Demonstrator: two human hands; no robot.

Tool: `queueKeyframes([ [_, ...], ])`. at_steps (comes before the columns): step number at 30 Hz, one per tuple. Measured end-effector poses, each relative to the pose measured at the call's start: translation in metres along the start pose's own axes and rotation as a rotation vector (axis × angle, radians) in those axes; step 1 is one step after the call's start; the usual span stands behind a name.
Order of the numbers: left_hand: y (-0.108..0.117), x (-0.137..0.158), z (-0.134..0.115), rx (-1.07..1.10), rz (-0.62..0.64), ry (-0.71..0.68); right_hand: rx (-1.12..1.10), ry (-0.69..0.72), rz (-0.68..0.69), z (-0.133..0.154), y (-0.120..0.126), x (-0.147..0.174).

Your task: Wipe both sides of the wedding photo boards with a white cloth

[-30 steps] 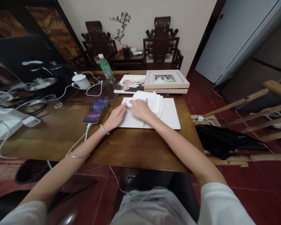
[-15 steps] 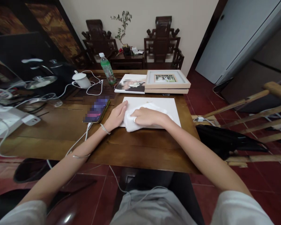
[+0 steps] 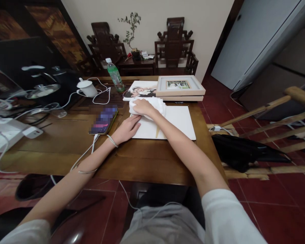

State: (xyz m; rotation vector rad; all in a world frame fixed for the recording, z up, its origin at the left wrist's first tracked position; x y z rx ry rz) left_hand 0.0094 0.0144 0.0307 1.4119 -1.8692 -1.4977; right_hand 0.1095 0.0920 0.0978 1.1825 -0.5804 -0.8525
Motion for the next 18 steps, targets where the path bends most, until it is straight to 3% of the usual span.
queueKeyframes([
  [5, -0.002, 0.001, 0.003, -0.04, 0.023, 0.002, 0.002, -0.123, 0.017, -0.016, 0.014, 0.004],
  [10, -0.005, 0.001, 0.005, -0.062, 0.033, 0.02, 0.003, -0.286, 0.025, -0.082, 0.045, 0.042],
  [13, -0.006, 0.001, 0.005, -0.056, 0.019, 0.012, -0.052, -0.43, -0.045, -0.122, 0.057, 0.074],
  [15, -0.006, 0.0, 0.005, -0.057, 0.017, 0.014, -0.058, -0.43, -0.071, -0.134, 0.058, 0.096],
  [18, -0.006, 0.0, 0.004, -0.071, 0.029, 0.02, -0.072, -0.321, -0.056, -0.13, 0.053, 0.129],
])
Point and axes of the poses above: each hand's wrist, its own x-axis away from the middle knuckle, its own y-axis out of the back of the hand, z = x × y, the point moved 4 cm from there along -x, towards the middle knuckle, and after that the axes turned 2 degrees about x, right-handed, at the moved point
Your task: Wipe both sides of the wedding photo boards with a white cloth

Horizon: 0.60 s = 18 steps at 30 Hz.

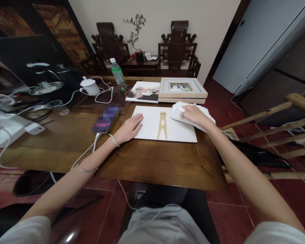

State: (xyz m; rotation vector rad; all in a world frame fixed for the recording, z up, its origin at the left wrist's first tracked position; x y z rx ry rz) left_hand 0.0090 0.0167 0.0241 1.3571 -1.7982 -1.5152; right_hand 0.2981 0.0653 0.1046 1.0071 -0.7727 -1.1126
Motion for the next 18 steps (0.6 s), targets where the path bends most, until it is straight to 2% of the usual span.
queueKeyframes([
  [5, 0.002, 0.0, -0.002, -0.013, 0.014, 0.007, -0.083, 0.19, 0.201, 0.012, -0.007, 0.062],
  [7, 0.002, 0.0, -0.002, -0.016, 0.022, 0.014, -0.11, 0.222, 0.272, 0.016, -0.007, 0.077],
  [9, 0.002, 0.0, -0.002, -0.019, 0.026, 0.016, -0.131, 0.222, 0.286, 0.017, -0.007, 0.081],
  [12, 0.002, 0.0, -0.001, -0.019, 0.021, 0.015, -0.168, 0.167, 0.235, 0.013, -0.006, 0.067],
  [18, 0.004, 0.0, -0.001, -0.02, -0.001, -0.029, -0.215, 0.09, 0.097, -0.001, -0.004, 0.007],
])
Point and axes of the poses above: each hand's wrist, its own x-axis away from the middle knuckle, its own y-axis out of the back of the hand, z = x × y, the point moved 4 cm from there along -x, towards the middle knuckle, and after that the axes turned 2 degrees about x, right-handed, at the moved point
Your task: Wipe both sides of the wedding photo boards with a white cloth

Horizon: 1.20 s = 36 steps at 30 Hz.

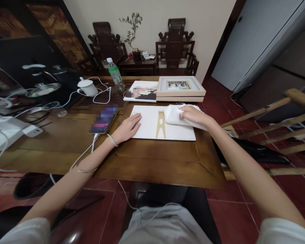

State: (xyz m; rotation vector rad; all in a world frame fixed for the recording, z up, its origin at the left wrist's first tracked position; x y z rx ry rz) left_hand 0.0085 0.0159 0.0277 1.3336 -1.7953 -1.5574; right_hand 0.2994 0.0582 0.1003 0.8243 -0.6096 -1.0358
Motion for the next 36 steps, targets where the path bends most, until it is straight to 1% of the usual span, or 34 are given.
queueKeyframes([
  [5, 0.0, 0.0, 0.001, 0.009, 0.005, 0.019, -0.069, -0.096, -0.037, -0.01, 0.006, -0.04],
  [8, 0.0, 0.0, 0.002, 0.01, 0.012, 0.021, -0.079, -0.085, -0.092, -0.008, 0.006, -0.049],
  [10, 0.0, 0.001, 0.002, 0.013, 0.014, 0.023, -0.048, -0.055, -0.135, -0.006, 0.004, -0.046],
  [13, 0.0, 0.001, 0.002, 0.015, 0.011, 0.019, -0.015, 0.023, -0.145, -0.001, -0.003, -0.03],
  [16, 0.0, 0.001, 0.001, 0.009, 0.011, 0.016, 0.002, 0.086, -0.071, 0.006, -0.011, -0.002],
  [22, 0.0, 0.0, -0.001, 0.005, 0.017, 0.028, 0.029, 0.072, 0.092, 0.021, -0.022, 0.062],
  [24, 0.001, 0.0, -0.002, 0.004, 0.017, 0.028, 0.028, 0.063, 0.145, 0.025, -0.024, 0.076],
  [26, 0.001, 0.0, -0.002, 0.005, 0.016, 0.031, 0.02, 0.054, 0.175, 0.028, -0.023, 0.083],
  [28, 0.001, 0.0, -0.003, 0.006, 0.015, 0.034, 0.009, 0.035, 0.164, 0.029, -0.021, 0.08],
  [30, 0.001, 0.0, -0.002, 0.005, 0.02, 0.038, -0.006, 0.012, 0.118, 0.026, -0.018, 0.068],
  [33, 0.0, 0.0, -0.001, 0.005, 0.032, 0.049, -0.048, 0.016, 0.029, 0.019, -0.017, 0.038],
  [36, -0.001, 0.0, 0.0, 0.011, 0.032, 0.043, -0.124, -0.009, -0.108, 0.012, -0.02, 0.001],
])
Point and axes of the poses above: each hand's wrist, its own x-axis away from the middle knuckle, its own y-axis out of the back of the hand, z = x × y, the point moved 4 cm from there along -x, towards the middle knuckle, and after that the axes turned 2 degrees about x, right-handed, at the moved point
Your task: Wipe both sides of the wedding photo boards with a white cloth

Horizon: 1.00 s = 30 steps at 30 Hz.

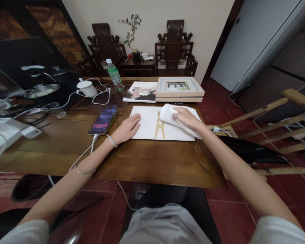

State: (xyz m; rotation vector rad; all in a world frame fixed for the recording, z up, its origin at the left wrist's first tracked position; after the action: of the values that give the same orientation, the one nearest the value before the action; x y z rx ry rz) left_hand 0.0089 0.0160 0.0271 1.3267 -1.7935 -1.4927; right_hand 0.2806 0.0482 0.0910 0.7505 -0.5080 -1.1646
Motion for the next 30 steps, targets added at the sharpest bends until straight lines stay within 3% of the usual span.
queueKeyframes([
  [3, 0.0, 0.001, 0.001, 0.008, -0.004, 0.0, -0.044, 0.009, -0.107, 0.006, -0.013, -0.03],
  [6, 0.0, 0.001, 0.001, 0.008, 0.0, 0.005, 0.025, 0.116, -0.094, 0.028, -0.032, -0.041],
  [13, 0.0, 0.0, 0.002, 0.004, -0.01, -0.016, 0.364, 0.311, 0.086, 0.066, -0.063, 0.003],
  [18, 0.001, 0.0, 0.0, -0.01, -0.015, -0.018, 0.365, 0.359, 0.171, 0.071, -0.07, 0.049],
  [22, 0.002, 0.0, -0.001, -0.004, -0.021, -0.021, 0.331, 0.367, 0.232, 0.077, -0.07, 0.068],
  [26, 0.001, 0.0, -0.001, -0.005, -0.019, -0.019, 0.292, 0.317, 0.229, 0.077, -0.063, 0.056],
  [30, 0.001, 0.0, 0.001, -0.001, -0.012, -0.016, 0.24, 0.292, 0.186, 0.072, -0.053, 0.025],
])
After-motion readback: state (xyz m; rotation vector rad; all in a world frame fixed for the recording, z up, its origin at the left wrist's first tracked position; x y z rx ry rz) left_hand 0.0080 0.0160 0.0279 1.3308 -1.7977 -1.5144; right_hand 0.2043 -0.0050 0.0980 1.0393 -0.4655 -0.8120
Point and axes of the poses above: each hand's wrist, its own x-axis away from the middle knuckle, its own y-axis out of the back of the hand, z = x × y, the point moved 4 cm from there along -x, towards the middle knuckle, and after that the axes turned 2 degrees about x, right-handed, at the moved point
